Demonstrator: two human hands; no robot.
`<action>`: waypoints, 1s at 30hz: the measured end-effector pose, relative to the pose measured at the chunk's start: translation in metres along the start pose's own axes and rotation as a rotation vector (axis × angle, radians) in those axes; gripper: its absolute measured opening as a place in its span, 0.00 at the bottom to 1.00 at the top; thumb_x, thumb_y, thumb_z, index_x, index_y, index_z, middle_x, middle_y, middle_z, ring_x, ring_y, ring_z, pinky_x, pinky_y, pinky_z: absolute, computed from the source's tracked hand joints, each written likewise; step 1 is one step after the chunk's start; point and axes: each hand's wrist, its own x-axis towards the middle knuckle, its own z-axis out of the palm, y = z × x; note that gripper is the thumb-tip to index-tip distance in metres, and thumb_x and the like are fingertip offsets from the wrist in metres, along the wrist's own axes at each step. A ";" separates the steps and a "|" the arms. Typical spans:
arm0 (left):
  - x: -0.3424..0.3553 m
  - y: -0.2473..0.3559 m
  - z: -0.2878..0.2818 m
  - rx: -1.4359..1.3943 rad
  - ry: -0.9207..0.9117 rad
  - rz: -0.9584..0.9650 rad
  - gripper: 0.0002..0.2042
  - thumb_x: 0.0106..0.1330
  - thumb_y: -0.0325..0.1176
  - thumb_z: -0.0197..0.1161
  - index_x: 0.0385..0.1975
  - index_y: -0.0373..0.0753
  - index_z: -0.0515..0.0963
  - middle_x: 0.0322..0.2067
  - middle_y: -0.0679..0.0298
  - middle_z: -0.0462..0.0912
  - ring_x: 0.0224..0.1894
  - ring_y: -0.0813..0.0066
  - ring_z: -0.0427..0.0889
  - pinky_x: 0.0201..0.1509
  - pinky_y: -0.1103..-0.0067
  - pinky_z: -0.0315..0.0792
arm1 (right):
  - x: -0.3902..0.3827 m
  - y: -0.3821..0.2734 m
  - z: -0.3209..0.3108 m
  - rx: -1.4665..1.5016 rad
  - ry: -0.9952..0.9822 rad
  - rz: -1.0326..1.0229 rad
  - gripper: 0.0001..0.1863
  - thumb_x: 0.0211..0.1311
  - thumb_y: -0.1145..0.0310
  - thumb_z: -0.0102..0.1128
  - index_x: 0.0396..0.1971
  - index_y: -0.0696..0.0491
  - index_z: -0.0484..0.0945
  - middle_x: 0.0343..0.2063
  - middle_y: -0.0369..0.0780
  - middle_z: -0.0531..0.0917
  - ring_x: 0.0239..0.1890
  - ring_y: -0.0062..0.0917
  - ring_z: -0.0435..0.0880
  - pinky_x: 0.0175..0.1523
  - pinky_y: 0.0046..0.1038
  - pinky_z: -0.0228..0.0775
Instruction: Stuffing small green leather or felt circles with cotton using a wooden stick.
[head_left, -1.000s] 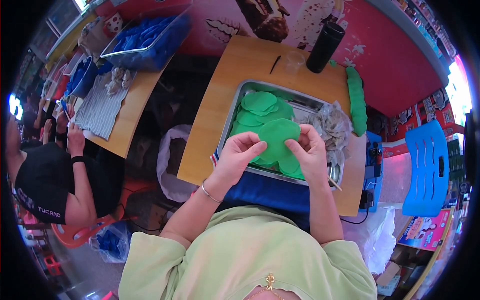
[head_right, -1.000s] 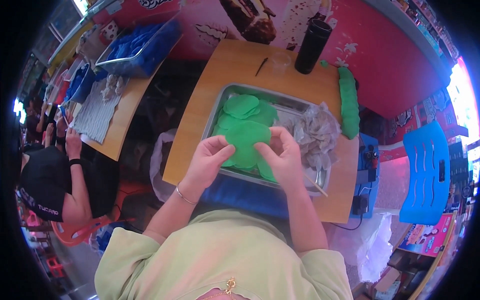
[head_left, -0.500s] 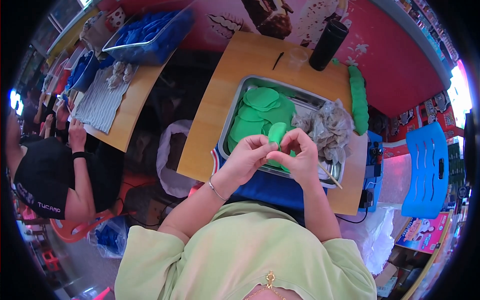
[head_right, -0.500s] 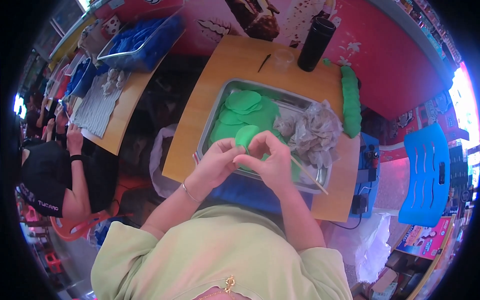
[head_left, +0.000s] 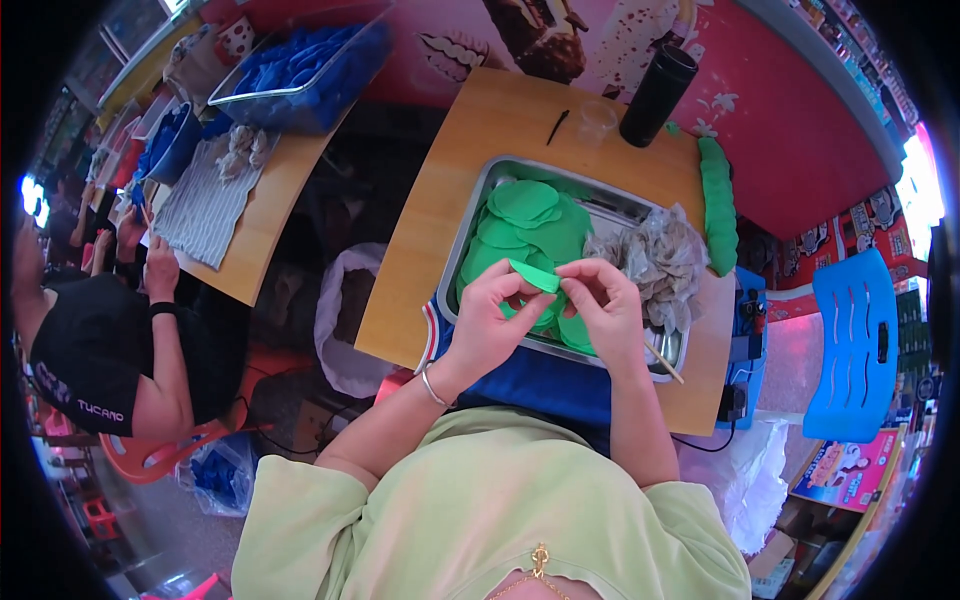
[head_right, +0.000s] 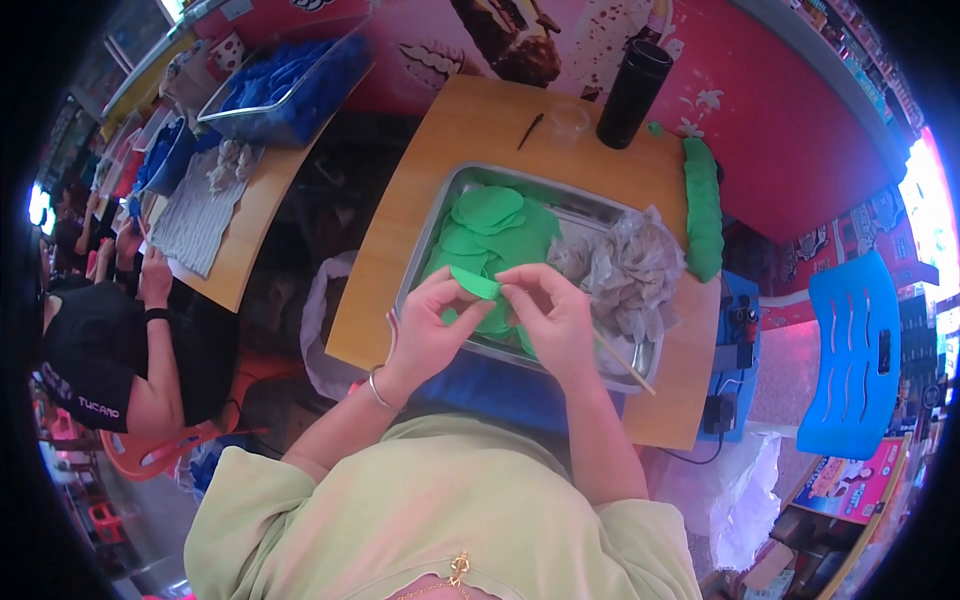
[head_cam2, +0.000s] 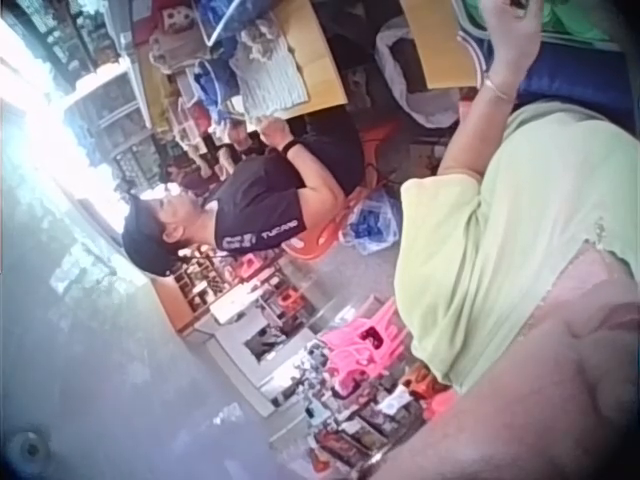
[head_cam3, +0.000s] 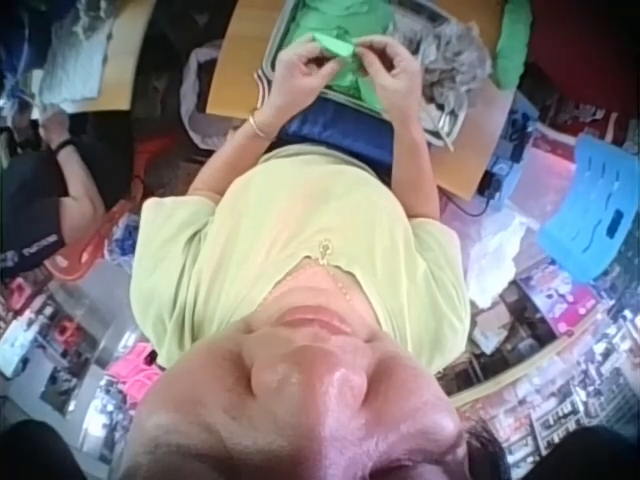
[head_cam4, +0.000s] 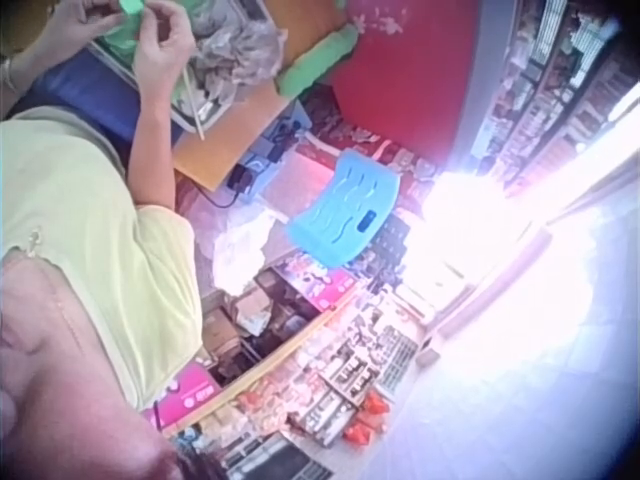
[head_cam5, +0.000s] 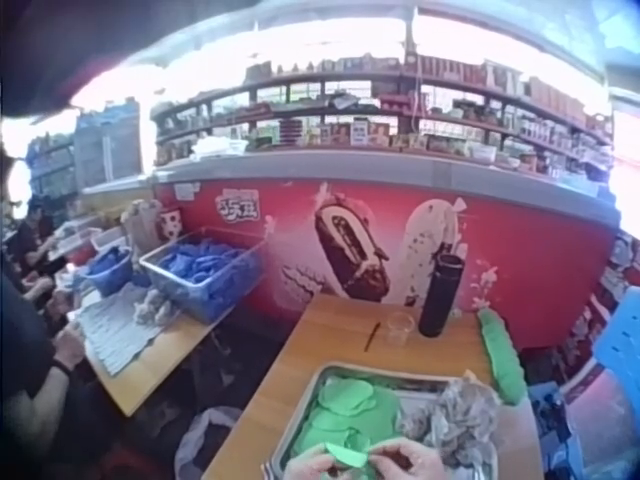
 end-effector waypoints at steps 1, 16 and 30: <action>0.000 0.000 0.000 0.000 0.002 -0.001 0.04 0.57 0.24 0.63 0.28 0.31 0.77 0.27 0.65 0.73 0.27 0.81 0.73 0.31 0.85 0.67 | 0.000 0.001 0.000 0.000 -0.002 0.001 0.12 0.48 0.75 0.69 0.33 0.58 0.76 0.26 0.32 0.80 0.27 0.11 0.75 0.32 0.15 0.67; -0.003 -0.012 0.003 -0.068 0.090 0.000 0.03 0.56 0.23 0.61 0.28 0.31 0.75 0.27 0.63 0.73 0.27 0.78 0.75 0.30 0.83 0.69 | -0.004 -0.002 0.011 -0.510 0.066 -0.371 0.11 0.48 0.82 0.62 0.33 0.58 0.76 0.27 0.39 0.79 0.26 0.20 0.79 0.31 0.21 0.72; 0.001 -0.023 0.017 -0.192 0.132 -0.013 0.09 0.59 0.25 0.60 0.39 0.33 0.76 0.35 0.63 0.77 0.34 0.79 0.77 0.33 0.84 0.75 | 0.004 0.003 0.021 -0.271 0.166 -0.224 0.03 0.55 0.77 0.56 0.31 0.58 0.75 0.24 0.34 0.80 0.26 0.12 0.77 0.31 0.17 0.68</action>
